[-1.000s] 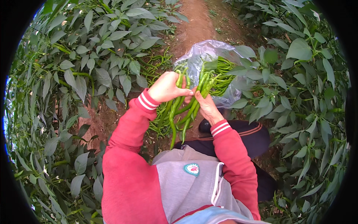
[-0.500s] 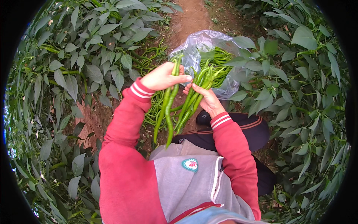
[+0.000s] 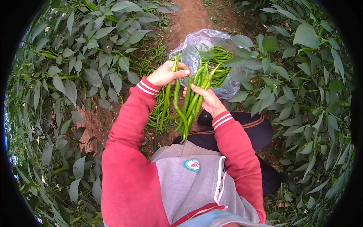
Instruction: The person harvests green chili peppers from plants in a field, picking them by hand and placing them into a clear plastic bag. The person repeatedly reaches into the foliage, detaches peppers, and adds them to the bag.
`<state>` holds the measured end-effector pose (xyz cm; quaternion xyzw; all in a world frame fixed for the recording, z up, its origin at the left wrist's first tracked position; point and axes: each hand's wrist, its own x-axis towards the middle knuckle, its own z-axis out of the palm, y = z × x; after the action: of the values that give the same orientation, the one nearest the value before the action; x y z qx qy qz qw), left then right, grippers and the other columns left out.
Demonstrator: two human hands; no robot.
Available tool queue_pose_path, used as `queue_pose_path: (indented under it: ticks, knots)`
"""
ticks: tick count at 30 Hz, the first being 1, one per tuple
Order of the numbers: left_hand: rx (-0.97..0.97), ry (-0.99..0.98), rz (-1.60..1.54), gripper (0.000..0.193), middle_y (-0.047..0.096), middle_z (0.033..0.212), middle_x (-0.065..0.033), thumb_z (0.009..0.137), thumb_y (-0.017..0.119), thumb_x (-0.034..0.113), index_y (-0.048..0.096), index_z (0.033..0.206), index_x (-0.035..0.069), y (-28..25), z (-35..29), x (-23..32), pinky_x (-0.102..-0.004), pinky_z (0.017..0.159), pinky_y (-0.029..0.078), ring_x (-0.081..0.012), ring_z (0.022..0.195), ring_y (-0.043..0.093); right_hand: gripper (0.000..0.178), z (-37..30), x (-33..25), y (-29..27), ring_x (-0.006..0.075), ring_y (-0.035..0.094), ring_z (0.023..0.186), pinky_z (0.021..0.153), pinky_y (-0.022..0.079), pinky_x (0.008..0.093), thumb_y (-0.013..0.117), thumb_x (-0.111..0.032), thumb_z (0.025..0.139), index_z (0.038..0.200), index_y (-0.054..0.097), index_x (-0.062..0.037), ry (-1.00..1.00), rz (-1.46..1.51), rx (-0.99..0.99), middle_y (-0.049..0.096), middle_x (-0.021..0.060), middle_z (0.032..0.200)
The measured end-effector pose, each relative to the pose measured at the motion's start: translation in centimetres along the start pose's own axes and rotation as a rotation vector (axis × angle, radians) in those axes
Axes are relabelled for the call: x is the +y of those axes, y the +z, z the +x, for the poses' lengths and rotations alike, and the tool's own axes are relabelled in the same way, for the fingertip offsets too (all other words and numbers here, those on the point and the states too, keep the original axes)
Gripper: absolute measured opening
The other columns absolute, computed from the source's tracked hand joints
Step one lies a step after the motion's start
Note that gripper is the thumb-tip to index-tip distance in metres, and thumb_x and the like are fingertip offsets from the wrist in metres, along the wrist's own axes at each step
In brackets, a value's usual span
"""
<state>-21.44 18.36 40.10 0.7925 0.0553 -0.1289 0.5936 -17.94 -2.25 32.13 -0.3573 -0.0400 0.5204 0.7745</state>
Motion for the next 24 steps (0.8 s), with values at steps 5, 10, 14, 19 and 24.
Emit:
queue_pose_path:
  ticks: [5,10,14,19,24]
  knots:
    - [0.101,0.105,0.006,0.026,0.050,0.068,0.0078,0.094,0.064,0.031,0.069,0.096,0.006,0.8,0.6,-0.1,-0.0204,0.052,0.038,-0.0025,0.059,0.045,0.046,0.2,0.2,-0.1,0.0206,0.063,0.106,0.089,0.053,0.0366,0.068,-0.027,0.092,0.129,0.051,-0.0040,-0.009,-0.033,-0.033,0.063,0.0104,0.117]
    - [0.403,0.210,0.191,0.031,0.066,0.077,-0.0102,0.082,0.077,0.023,0.061,0.094,-0.001,5.6,2.6,0.0,-0.0321,0.065,0.051,-0.0151,0.068,0.060,0.059,0.5,0.9,-0.4,0.0170,0.060,0.106,0.088,0.050,0.0347,0.074,-0.029,0.087,0.135,0.046,-0.0083,-0.098,0.000,-0.025,0.059,0.0045,0.120]
    - [0.329,0.216,0.092,0.036,0.062,0.080,-0.0052,0.082,0.077,0.020,0.057,0.100,-0.002,7.2,4.0,-0.7,-0.0291,0.063,0.049,-0.0133,0.068,0.057,0.059,0.1,1.1,-0.5,0.0188,0.062,0.101,0.086,0.052,0.0341,0.077,-0.016,0.084,0.132,0.045,-0.0065,-0.124,0.051,-0.047,0.061,0.0060,0.111]
    - [0.180,0.290,-0.269,0.045,0.057,0.115,-0.0088,0.089,0.067,0.013,0.049,0.128,-0.001,4.1,1.8,-2.1,-0.0292,0.088,0.049,-0.0146,0.101,0.057,0.039,0.1,0.5,-1.1,0.0192,0.065,0.094,0.088,0.052,0.0344,0.074,-0.005,0.081,0.115,0.053,-0.0053,-0.123,-0.039,-0.063,0.062,0.0044,0.102]
    - [0.094,-0.057,-0.150,0.068,0.051,0.131,-0.0126,0.083,0.072,0.019,0.039,0.140,0.002,3.5,-0.8,-3.5,-0.0341,0.100,0.044,-0.0215,0.120,0.050,0.044,1.7,1.2,0.1,0.0124,0.061,0.098,0.090,0.049,0.0299,0.077,-0.011,0.080,0.118,0.056,-0.0057,-0.142,-0.150,0.165,0.063,0.0014,0.104]
